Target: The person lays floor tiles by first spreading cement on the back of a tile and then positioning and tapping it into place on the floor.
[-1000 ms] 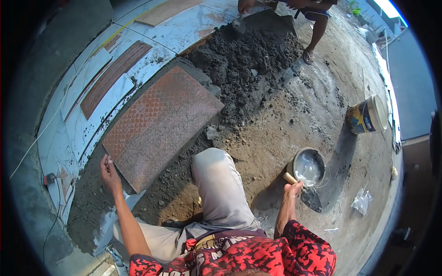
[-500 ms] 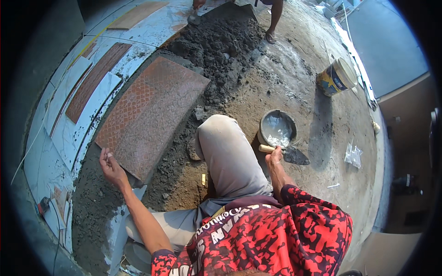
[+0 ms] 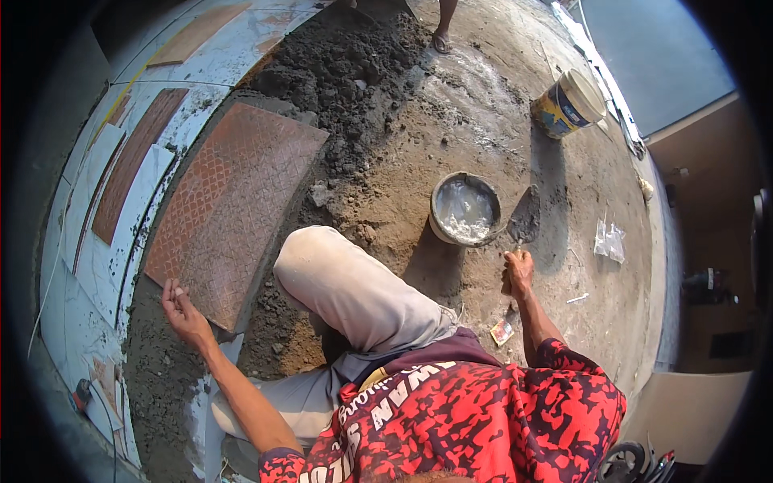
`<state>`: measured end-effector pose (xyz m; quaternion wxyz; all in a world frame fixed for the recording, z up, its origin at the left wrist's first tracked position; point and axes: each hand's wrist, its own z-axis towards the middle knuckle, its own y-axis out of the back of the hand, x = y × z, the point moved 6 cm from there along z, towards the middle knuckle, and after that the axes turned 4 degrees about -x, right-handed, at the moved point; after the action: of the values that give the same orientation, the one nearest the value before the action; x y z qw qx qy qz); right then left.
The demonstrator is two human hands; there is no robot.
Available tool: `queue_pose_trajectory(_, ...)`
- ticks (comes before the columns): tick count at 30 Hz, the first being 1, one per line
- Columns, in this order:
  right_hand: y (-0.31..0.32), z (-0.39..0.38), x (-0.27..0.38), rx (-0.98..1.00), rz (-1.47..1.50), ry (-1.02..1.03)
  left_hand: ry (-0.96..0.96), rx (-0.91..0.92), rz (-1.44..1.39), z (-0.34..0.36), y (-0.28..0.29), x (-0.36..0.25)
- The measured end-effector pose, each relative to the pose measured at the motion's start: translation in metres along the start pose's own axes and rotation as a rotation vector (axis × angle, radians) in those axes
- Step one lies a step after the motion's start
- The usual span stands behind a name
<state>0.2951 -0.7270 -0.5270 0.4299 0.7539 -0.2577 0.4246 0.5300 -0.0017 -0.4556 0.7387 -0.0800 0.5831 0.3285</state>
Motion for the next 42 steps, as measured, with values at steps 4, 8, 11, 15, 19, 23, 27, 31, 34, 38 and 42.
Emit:
queue_pose_trajectory(4, -0.018, 0.055, -0.022, -0.02, 0.08, 0.003, -0.004, 0.023, 0.017, -0.002, -0.015, -0.012)
queue_pose_trajectory(8, -0.017, 0.153, -0.081, -0.155, 0.077, 0.046, 0.052, 0.031, -0.08, 0.0, -0.033, -0.007)
queue_pose_trajectory(11, -0.046, 0.176, -0.096, -0.148, 0.178, -0.057, 0.079, 0.015, -0.068, 0.005, -0.029, -0.005)
queue_pose_trajectory(15, -0.073, 0.143, -0.077, -0.307, 0.033, 0.057, 0.059, -0.004, -0.023, 0.009, -0.012, 0.003)
queue_pose_trajectory(19, -0.075, 0.127, -0.044, -0.243, -0.01, 0.187, 0.076, -0.006, -0.03, 0.005, -0.018, 0.001)
queue_pose_trajectory(23, -0.067, 0.14, -0.036, -0.21, 0.096, 0.245, 0.095, 0.015, -0.042, 0.004, -0.035, 0.004)
queue_pose_trajectory(27, -0.09, 0.123, 0.004, -0.204, -0.04, 0.188, 0.084, 0.016, -0.013, 0.005, -0.036, 0.005)
queue_pose_trajectory(31, -0.12, 0.106, 0.049, -0.036, -0.006, 0.002, 0.108, 0.011, -0.046, 0.006, -0.035, 0.009)
queue_pose_trajectory(34, -0.111, 0.149, 0.038, 0.017, 0.048, 0.231, 0.117, 0.04, -0.07, 0.005, -0.049, 0.011)
queue_pose_trajectory(38, -0.128, 0.139, 0.046, -0.032, 0.021, 0.233, 0.101, 0.027, -0.064, 0.008, -0.039, 0.013)
queue_pose_trajectory(42, -0.116, 0.155, 0.043, -0.11, -0.058, 0.285, 0.098, 0.041, -0.112, 0.006, -0.048, 0.018)
